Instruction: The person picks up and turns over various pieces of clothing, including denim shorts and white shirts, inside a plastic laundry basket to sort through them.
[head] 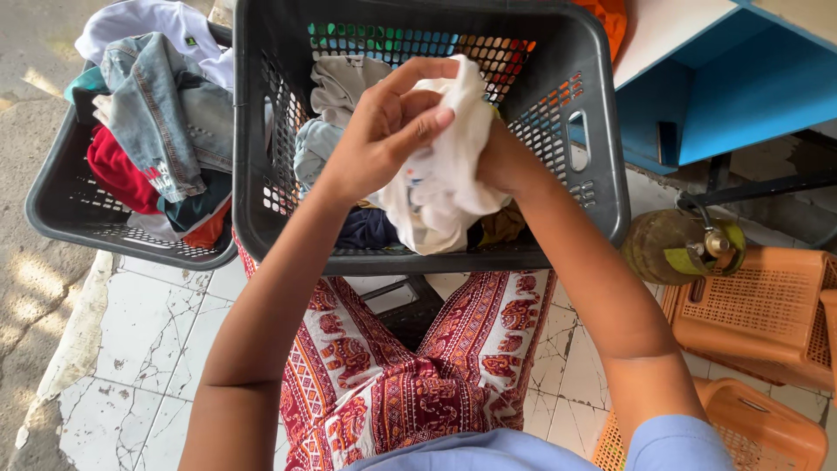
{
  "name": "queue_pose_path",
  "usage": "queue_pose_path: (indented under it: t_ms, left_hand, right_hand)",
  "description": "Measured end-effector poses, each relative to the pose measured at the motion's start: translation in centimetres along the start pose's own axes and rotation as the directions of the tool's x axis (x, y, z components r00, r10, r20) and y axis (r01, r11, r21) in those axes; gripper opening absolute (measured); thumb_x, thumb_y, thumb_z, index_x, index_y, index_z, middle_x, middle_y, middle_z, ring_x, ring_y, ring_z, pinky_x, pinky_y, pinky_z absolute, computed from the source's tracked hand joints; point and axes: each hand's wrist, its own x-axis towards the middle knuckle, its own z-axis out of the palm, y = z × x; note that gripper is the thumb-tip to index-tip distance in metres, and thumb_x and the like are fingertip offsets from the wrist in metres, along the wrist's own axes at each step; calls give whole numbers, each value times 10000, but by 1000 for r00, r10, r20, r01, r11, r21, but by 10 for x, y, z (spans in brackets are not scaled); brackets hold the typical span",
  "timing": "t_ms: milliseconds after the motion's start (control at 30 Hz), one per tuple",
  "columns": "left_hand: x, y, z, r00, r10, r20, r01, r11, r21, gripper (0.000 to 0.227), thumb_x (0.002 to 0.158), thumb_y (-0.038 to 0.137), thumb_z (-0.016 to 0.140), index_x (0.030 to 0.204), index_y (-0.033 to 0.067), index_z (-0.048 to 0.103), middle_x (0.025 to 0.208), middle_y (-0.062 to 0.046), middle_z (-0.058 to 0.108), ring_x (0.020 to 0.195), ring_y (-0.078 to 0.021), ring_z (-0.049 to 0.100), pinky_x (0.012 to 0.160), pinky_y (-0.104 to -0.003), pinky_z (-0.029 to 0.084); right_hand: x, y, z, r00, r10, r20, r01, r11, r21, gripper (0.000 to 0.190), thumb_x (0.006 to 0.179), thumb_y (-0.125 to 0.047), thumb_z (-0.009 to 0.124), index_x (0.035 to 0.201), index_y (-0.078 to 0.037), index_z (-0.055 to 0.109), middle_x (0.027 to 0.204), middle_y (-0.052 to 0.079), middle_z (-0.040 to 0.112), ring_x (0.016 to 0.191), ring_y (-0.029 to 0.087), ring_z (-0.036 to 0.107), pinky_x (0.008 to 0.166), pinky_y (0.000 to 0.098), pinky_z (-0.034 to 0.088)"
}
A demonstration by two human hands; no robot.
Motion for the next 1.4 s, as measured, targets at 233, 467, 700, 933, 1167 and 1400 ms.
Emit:
queue_pose_path:
  t_ms: [233,467,700,933,1167,1400]
  left_hand:
    - [2,-14,1,904,408,-129,-115,523,845,449,848,317,852,1178,71,674,1054,-154,743,943,-279,727,724,-357,598]
    - [13,-27,-15,916,368,-160,9,380,925,105,976,230,726,1016,169,802,778,-77,758,590,-271,714,554,-379,545]
    - [28,-1,-59,824,562,-73,28,88,996,144,1043,258,696,980,148,765,775,-35,760,595,-247,707,521,-397,491]
    - [13,14,-189,737,618,-275,395,-62,917,284,1104,238,701,871,78,714,732,-102,692,727,-338,680,652,-501,496]
    - [-4,26,-82,816,550,-180,32,267,963,387,962,319,842,953,-13,642,889,-111,702,798,-311,706,667,-426,525]
    - [11,12,19,963,210,-169,48,482,875,325,966,380,755,893,63,761,708,-97,729,635,-231,708,585,-355,528]
  right_hand:
    - [-9,24,-32,917,214,-336,-34,882,470,152,893,-139,762,1003,-47,713,943,115,741,849,253,718,722,403,561]
    - [-48,48,-76,834,282,-474,1,859,512,168,929,-129,771,1049,-30,706,985,115,736,886,226,709,763,374,564]
    - [-109,73,-135,654,322,-684,51,884,464,185,966,-119,781,1094,-13,700,1027,116,731,923,200,699,804,345,566]
    - [-157,91,-172,592,311,-743,44,908,416,202,1002,-109,790,1139,4,693,1069,116,726,960,174,690,845,316,568]
    - [-101,71,-117,902,11,-433,36,994,101,220,1039,-98,799,1184,22,687,1111,117,721,997,149,680,886,287,571]
    - [-32,-14,-27,925,-178,-337,60,941,-332,217,1047,-163,781,1090,-38,609,947,75,760,841,218,777,702,349,594]
